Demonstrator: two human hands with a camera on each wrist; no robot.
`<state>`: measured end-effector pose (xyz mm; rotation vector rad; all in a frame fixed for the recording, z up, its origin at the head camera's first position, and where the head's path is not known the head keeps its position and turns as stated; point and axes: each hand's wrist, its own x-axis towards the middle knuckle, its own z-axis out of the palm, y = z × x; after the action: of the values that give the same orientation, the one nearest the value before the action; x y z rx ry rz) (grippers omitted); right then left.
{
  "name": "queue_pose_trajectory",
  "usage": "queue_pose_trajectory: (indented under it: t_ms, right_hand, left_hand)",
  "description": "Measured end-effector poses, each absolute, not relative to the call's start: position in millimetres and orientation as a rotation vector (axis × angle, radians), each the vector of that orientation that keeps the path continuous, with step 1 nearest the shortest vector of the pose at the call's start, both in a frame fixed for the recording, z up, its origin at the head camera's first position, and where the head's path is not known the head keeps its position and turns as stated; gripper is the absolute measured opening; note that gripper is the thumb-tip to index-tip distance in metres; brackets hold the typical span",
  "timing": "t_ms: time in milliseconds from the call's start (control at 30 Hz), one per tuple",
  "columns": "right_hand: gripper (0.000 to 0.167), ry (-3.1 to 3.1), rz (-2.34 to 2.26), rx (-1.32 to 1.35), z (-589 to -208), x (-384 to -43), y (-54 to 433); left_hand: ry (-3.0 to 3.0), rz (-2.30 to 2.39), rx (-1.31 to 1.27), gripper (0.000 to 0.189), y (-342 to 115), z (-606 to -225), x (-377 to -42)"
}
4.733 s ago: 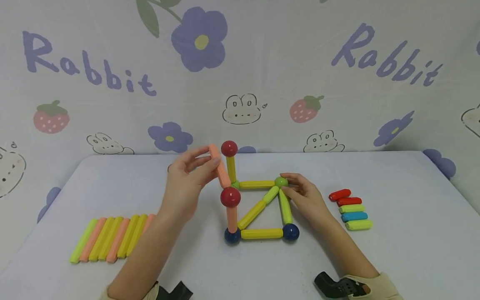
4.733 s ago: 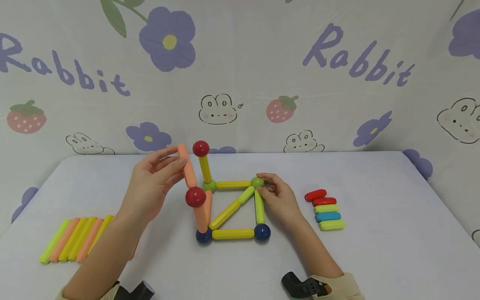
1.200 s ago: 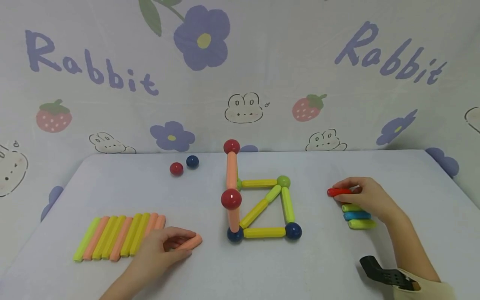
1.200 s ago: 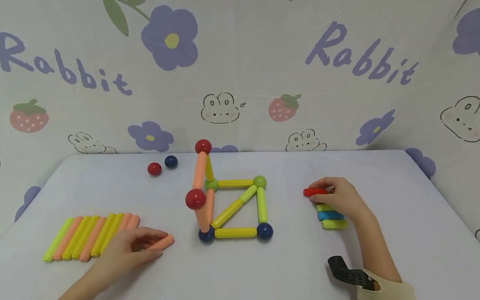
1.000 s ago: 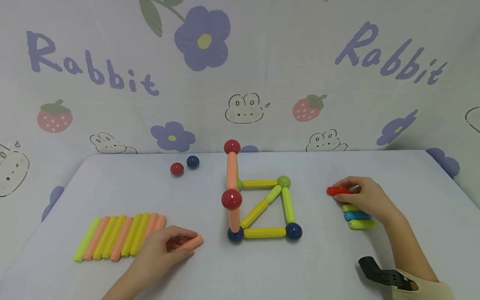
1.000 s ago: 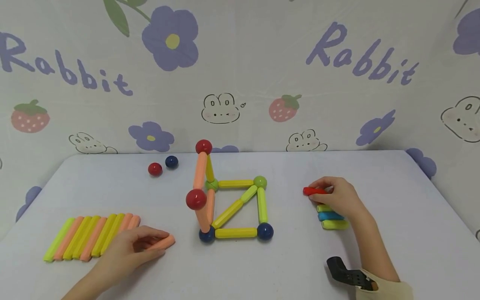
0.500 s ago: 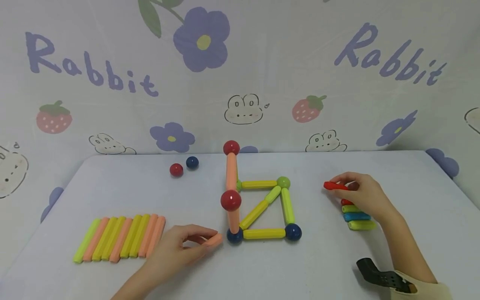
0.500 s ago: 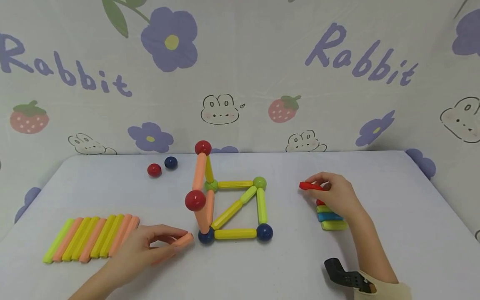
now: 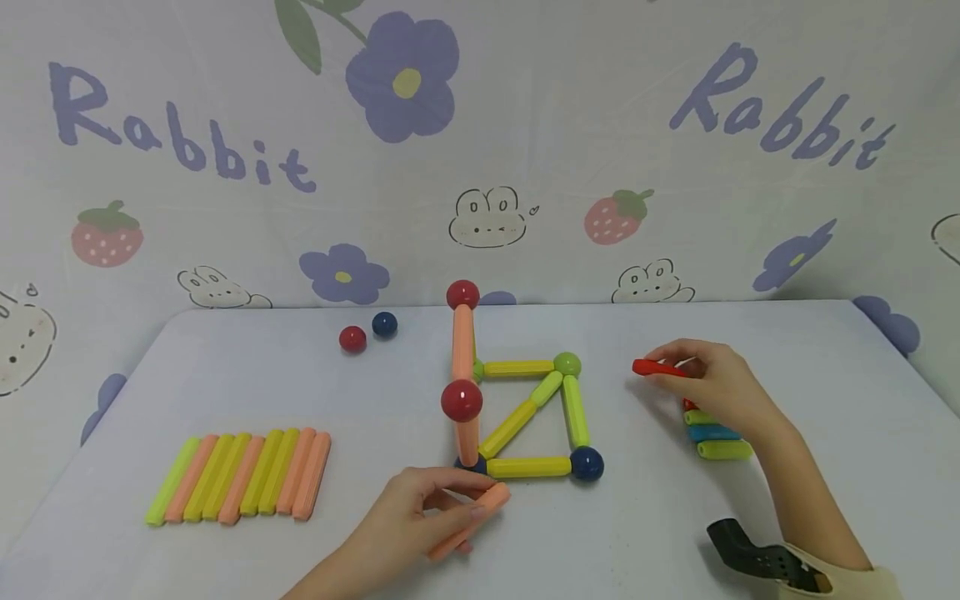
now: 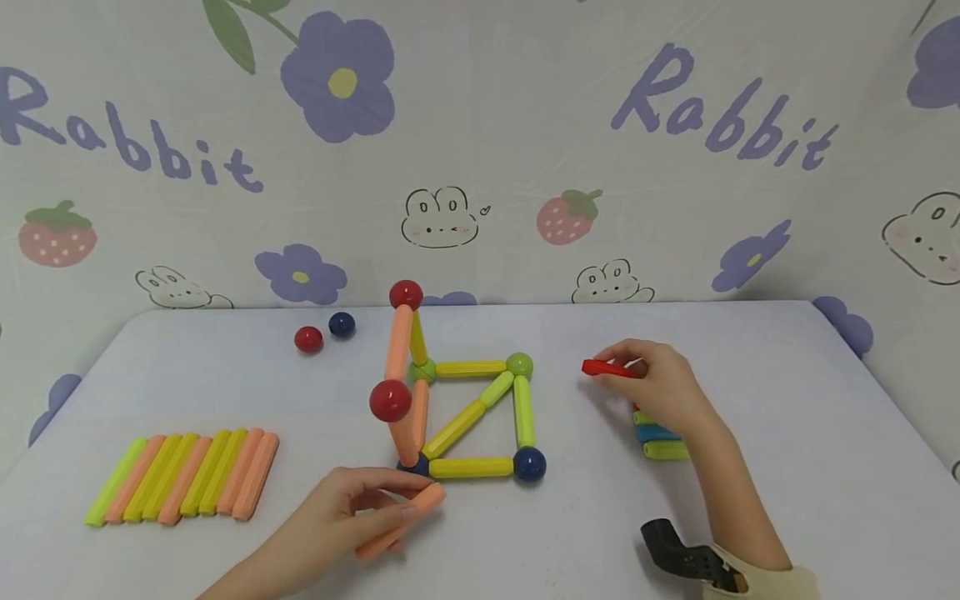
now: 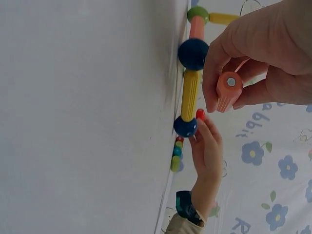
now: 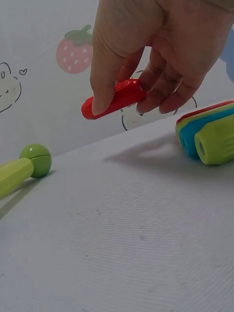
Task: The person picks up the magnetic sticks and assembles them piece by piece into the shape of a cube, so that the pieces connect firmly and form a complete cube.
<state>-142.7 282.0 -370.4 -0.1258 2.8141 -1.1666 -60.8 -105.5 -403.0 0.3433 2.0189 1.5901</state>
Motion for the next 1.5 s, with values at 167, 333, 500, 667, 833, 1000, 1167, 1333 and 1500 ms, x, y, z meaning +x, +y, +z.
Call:
queue_pose_trajectory:
  t_ms: [167, 333, 500, 667, 833, 1000, 1167, 1333, 1500]
  right_hand:
    - [0.036, 2.809, -1.177, -0.168, -369, -142, 277]
    - [0.036, 2.801, -1.175, -0.205, -367, -141, 271]
    - [0.038, 2.751, -1.211, -0.236, -364, -140, 262]
    - [0.034, 2.673, -1.262, -0.305, -358, -137, 257]
    - [0.031, 2.551, -1.297, -0.389, -353, -136, 249]
    - [0.03, 2.391, -1.344, -0.444, -348, -132, 237]
    - [0.027, 2.25, -1.355, -0.512, -344, -128, 227]
    - [0.024, 2.144, -1.334, -0.663, -340, -124, 221]
    - [0.022, 2.063, -1.355, -0.747, -337, -122, 216]
  left_hand:
    - [2.016, 1.635, 0.315, 0.035, -83, -369, -55]
    - [1.948, 1.744, 0.277, 0.035, -66, -364, -56]
    - [1.886, 1.778, 0.229, 0.036, -54, -364, -57]
    - [1.847, 1.756, 0.155, 0.037, -51, -366, -59]
    - [1.846, 1.766, 0.131, 0.038, -52, -364, -58]
    - [1.825, 1.782, 0.105, 0.038, -53, -366, -59]
    - [1.789, 1.814, 0.108, 0.037, -54, -367, -60]
    - [1.775, 1.841, 0.122, 0.038, -53, -365, -59]
    - [1.772, 1.853, 0.127, 0.039, -53, -363, -58]
